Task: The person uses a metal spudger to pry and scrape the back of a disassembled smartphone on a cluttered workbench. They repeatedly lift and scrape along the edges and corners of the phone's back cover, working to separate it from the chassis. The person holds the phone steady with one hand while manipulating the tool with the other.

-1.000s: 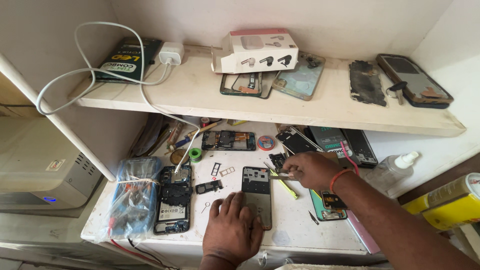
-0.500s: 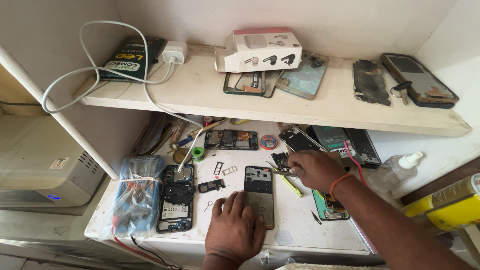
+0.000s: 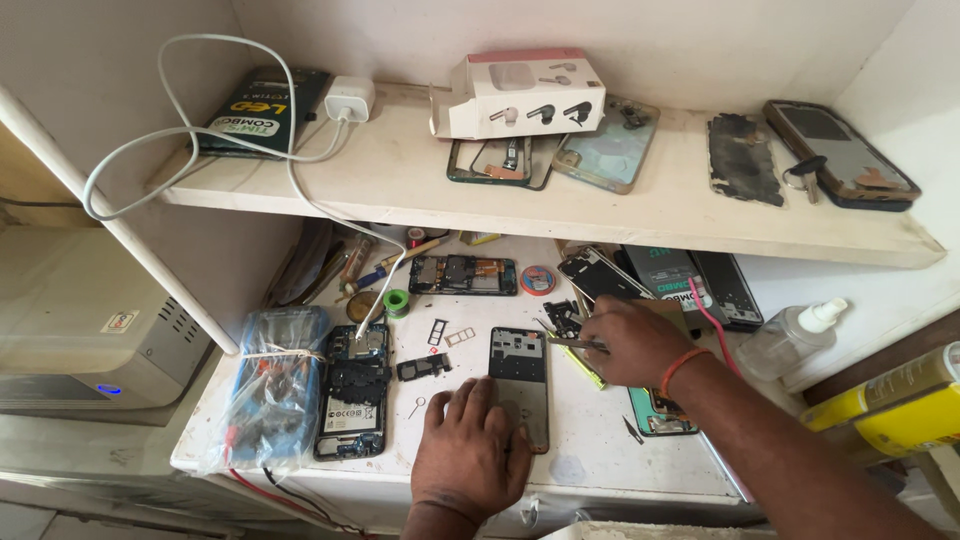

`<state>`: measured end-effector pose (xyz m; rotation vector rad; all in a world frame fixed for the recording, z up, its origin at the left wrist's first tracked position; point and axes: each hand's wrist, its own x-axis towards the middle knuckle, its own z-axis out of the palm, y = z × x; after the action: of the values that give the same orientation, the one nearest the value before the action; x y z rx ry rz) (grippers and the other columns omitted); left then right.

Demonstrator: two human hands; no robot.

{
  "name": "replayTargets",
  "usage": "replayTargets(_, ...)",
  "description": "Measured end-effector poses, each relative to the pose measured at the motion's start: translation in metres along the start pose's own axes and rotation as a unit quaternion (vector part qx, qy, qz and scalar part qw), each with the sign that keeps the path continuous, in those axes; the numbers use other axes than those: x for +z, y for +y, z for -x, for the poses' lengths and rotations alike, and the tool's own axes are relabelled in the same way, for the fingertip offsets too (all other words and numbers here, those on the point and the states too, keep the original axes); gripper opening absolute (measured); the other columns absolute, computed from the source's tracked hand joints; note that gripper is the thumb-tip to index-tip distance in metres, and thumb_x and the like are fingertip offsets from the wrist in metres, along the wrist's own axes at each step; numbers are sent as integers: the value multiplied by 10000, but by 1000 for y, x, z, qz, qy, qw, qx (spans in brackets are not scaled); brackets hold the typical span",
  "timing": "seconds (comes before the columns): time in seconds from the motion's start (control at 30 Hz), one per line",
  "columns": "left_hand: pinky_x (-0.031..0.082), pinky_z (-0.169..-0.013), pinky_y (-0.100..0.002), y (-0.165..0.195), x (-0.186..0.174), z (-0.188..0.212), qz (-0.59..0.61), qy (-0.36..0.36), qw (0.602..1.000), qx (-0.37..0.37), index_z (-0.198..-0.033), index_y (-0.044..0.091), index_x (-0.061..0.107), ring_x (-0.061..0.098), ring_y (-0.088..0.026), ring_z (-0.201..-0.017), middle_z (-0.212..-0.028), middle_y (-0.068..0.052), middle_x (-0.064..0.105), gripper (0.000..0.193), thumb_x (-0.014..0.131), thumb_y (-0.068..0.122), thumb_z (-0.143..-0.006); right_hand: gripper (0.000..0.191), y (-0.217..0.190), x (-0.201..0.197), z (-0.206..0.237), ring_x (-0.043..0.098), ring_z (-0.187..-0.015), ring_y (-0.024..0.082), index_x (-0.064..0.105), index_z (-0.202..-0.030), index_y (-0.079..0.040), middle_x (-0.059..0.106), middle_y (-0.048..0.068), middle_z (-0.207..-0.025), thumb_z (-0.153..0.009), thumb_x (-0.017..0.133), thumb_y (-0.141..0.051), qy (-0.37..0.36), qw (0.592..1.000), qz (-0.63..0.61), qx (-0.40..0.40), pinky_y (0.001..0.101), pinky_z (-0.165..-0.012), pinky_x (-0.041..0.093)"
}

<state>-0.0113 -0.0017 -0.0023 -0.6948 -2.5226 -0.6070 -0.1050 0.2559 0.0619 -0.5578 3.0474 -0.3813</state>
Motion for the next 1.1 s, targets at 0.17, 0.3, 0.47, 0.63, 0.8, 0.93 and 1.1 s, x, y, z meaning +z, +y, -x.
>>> replayTargets(0.17, 366, -1024, -594, -1, 0, 0, 0, -8, 1000, -1, -942, -5, 645, 546, -446, -1241, -1283, -309, 600, 361, 603, 347, -878, 128, -2, -3, 6, 682, -819, 264, 790, -878, -123, 669, 66, -899, -812, 785, -233, 92, 995, -26, -7, 417, -764, 535)
replayTargets(0.3, 363, -1034, -592, -2, 0, 1, -5, -19, 1000, -1, -974, -4, 632, 544, -440, -1246, -1290, -309, 597, 362, 594, 346, -892, 162, 0, -3, 12, 664, -696, 208, 770, -948, -87, 662, 58, -872, -843, 772, -210, 160, 970, -167, 72, 363, -628, 544)
replayTargets(0.47, 346, -1038, -602, 1, -2, -1, -17, -15, 1000, 4, -1021, -15, 618, 529, -430, -1246, -1279, -292, 596, 403, 593, 356, -866, 232, 4, 1, 30, 649, -728, 124, 679, -1050, -31, 676, 32, -859, -948, 692, -239, 326, 895, -300, 49, 280, -633, 537)
replayTargets(0.63, 303, -1062, -610, 4, -10, -4, -4, -73, 997, -22, -1053, -1, 613, 528, -402, -1198, -1206, -251, 602, 408, 569, 354, -856, 172, -12, 32, 85, 621, -613, 154, 515, -1043, -51, 638, 107, -767, -1067, 571, -212, 381, 725, -569, 70, 315, -559, 537)
replayTargets(0.8, 250, -1180, -578, 4, -16, -3, 8, -190, 978, -83, -1085, 44, 607, 522, -357, -1206, -1163, -181, 592, 384, 515, 360, -887, 93, -47, 105, 134, 669, -561, 238, 509, -923, -27, 670, 189, -732, -944, 593, -59, 367, 674, -616, 176, 412, -536, 591)
replayTargets(0.93, 202, -1113, -657, 3, -13, -2, -5, -71, 997, -18, -1057, 14, 625, 444, -415, -1299, -1285, -247, 541, 454, 595, 351, -753, 121, -60, 139, 148, 773, -672, 274, 553, -950, 46, 777, 260, -810, -910, 652, -11, 356, 723, -570, 160, 444, -608, 651)
replayTargets(1.1, 131, -1121, -706, 1, -9, 0, 9, -43, 999, -24, -1053, 71, 677, 358, -466, -1384, -1379, -292, 489, 454, 614, 369, -717, 338, -73, 130, 150, 784, -919, 194, 689, -1263, -3, 824, 176, -1038, -939, 618, -74, 276, 786, -517, 199, 332, -777, 618)
